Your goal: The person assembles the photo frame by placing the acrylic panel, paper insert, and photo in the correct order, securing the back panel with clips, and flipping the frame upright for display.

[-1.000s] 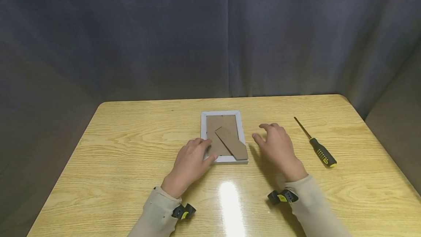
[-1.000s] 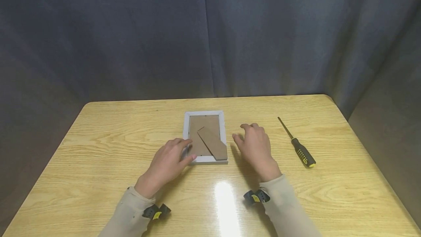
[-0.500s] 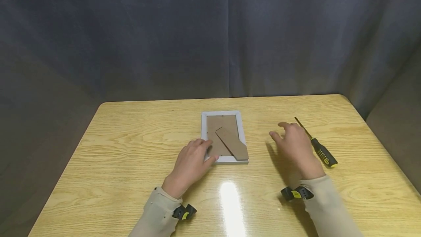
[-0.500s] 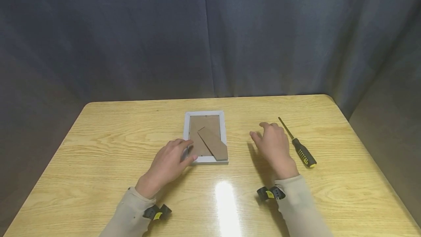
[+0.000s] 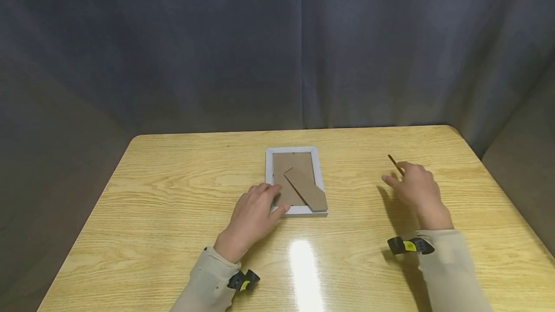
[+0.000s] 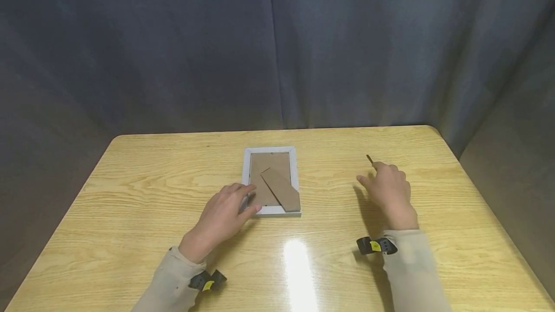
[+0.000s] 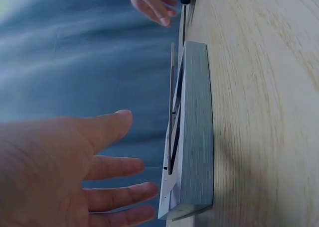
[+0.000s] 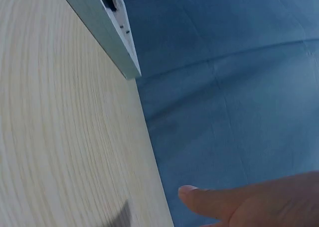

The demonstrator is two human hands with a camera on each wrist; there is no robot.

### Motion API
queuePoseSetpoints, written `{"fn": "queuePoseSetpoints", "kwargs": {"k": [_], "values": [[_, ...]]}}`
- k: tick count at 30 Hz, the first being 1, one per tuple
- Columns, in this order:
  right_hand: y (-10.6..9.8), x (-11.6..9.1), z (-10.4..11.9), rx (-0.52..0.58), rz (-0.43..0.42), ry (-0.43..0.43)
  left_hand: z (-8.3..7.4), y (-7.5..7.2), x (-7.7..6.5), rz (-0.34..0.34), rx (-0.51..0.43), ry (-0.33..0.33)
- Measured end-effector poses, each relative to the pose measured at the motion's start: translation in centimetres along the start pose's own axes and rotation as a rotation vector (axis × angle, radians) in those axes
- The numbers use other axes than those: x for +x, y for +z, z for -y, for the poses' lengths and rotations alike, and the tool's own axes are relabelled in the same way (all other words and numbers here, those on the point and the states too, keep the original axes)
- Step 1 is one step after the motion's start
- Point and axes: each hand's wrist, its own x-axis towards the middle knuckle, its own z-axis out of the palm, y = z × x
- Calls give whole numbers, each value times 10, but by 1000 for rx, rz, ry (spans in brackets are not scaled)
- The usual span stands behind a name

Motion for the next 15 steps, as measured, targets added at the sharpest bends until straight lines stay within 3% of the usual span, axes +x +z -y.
{"fn": "queuePoseSetpoints", "kwargs": {"k": [15], "values": [[5,4,-17,7,62,61,-13,6,-4,45,-11,43]]}}
